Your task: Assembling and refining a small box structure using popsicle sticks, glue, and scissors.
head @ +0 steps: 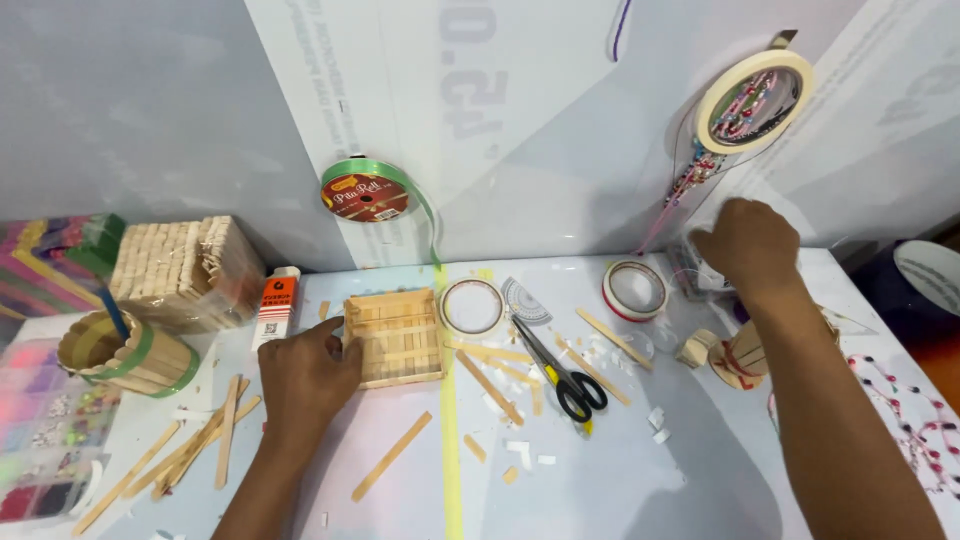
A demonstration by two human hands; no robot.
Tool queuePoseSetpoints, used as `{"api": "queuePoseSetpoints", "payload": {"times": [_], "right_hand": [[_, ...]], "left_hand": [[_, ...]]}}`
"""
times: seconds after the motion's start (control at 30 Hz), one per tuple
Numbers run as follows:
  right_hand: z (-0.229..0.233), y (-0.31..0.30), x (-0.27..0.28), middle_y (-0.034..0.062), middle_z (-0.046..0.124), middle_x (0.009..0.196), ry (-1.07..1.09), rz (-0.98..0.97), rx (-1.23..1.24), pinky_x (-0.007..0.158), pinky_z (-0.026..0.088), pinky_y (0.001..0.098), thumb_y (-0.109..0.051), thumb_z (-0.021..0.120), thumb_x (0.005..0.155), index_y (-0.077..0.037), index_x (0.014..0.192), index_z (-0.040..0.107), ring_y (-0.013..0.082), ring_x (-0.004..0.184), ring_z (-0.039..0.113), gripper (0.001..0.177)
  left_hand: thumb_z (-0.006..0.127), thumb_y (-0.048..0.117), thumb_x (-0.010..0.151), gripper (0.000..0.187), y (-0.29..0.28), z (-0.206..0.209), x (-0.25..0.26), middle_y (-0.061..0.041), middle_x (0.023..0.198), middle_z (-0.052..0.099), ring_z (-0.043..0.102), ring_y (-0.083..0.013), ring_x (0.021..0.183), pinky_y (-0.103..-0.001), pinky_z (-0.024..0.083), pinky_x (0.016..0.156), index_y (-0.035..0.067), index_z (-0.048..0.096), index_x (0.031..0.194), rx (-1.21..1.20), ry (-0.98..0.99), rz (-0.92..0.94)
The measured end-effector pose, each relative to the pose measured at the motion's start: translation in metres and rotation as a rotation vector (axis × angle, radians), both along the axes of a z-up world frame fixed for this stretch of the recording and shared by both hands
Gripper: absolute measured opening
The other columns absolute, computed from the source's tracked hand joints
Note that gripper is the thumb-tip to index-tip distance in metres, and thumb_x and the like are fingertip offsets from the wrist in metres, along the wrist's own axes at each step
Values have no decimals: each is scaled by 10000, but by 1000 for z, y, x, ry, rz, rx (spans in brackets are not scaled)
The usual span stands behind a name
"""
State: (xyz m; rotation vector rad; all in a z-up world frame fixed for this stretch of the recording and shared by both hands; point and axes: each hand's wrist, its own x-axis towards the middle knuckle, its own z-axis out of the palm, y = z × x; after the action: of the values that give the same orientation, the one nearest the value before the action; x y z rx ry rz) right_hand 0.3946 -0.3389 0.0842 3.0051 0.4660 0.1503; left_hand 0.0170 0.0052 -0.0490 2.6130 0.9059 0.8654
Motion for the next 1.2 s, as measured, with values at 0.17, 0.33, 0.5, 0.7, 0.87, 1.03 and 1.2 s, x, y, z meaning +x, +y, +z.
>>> {"api": "queuePoseSetpoints", "payload": {"times": [0.17, 0.33, 0.5, 0.7, 0.87, 1.03, 1.2], "right_hand": [[-22, -18, 31, 191, 710, 855, 237, -82, 156, 609, 516, 451, -307, 709, 904, 38, 816, 689, 376, 803, 674, 357], [-26, -25, 48, 220, 748, 912, 218, -23, 160, 707, 537, 466, -307, 719, 923, 62, 859, 775, 385, 919, 677, 379], [-6, -39, 48, 211, 767, 897, 86, -53, 101, 715, 545, 459, -455, 706, 972, 42, 808, 777, 412, 899, 696, 529], [24, -47, 7, 157, 581, 620, -152, 79, 392, 704, 423, 449, -355, 764, 1035, 13, 659, 570, 374, 676, 534, 560], [47, 5, -50, 82, 632, 656, -137, 255, 548, 778, 403, 368, -351, 832, 1040, -54, 824, 732, 248, 648, 474, 381], [32, 105, -126, 122, 751, 836, 37, 649, 867, 670, 512, 349, -66, 811, 900, -34, 917, 782, 254, 765, 665, 46], [-9, 185, -171, 168, 770, 887, 192, 780, 883, 655, 579, 437, -149, 805, 870, -67, 963, 781, 367, 797, 748, 126]], "left_hand": [[741, 376, 819, 439, -14, 12, 2, 76, 574, 732, 724, -173, 636, -372, 550, 750, 129, 799, 1177, -69, -17, 6], [734, 411, 847, 473, -12, 7, 3, 79, 461, 642, 684, -245, 568, -414, 528, 789, 100, 780, 1201, -48, -14, 21], [693, 482, 849, 536, -16, 14, 2, 87, 548, 706, 698, -309, 793, -442, 420, 1014, 138, 745, 1256, -191, 78, 61], [665, 492, 843, 548, -17, 17, 1, 58, 646, 768, 680, -390, 928, -460, 398, 1056, 139, 747, 1254, -218, 102, 68], [570, 380, 882, 535, -21, 30, -3, -4, 665, 787, 718, -196, 883, -418, 320, 1148, 76, 704, 1302, -300, 63, 16], [598, 300, 872, 449, -17, 23, -6, -51, 699, 769, 737, -253, 794, -487, 346, 1126, 58, 756, 1215, -217, -11, -13], [606, 261, 864, 437, -19, 27, -10, -116, 756, 772, 752, -315, 865, -521, 327, 1139, 29, 758, 1202, -257, -11, -38]]}}
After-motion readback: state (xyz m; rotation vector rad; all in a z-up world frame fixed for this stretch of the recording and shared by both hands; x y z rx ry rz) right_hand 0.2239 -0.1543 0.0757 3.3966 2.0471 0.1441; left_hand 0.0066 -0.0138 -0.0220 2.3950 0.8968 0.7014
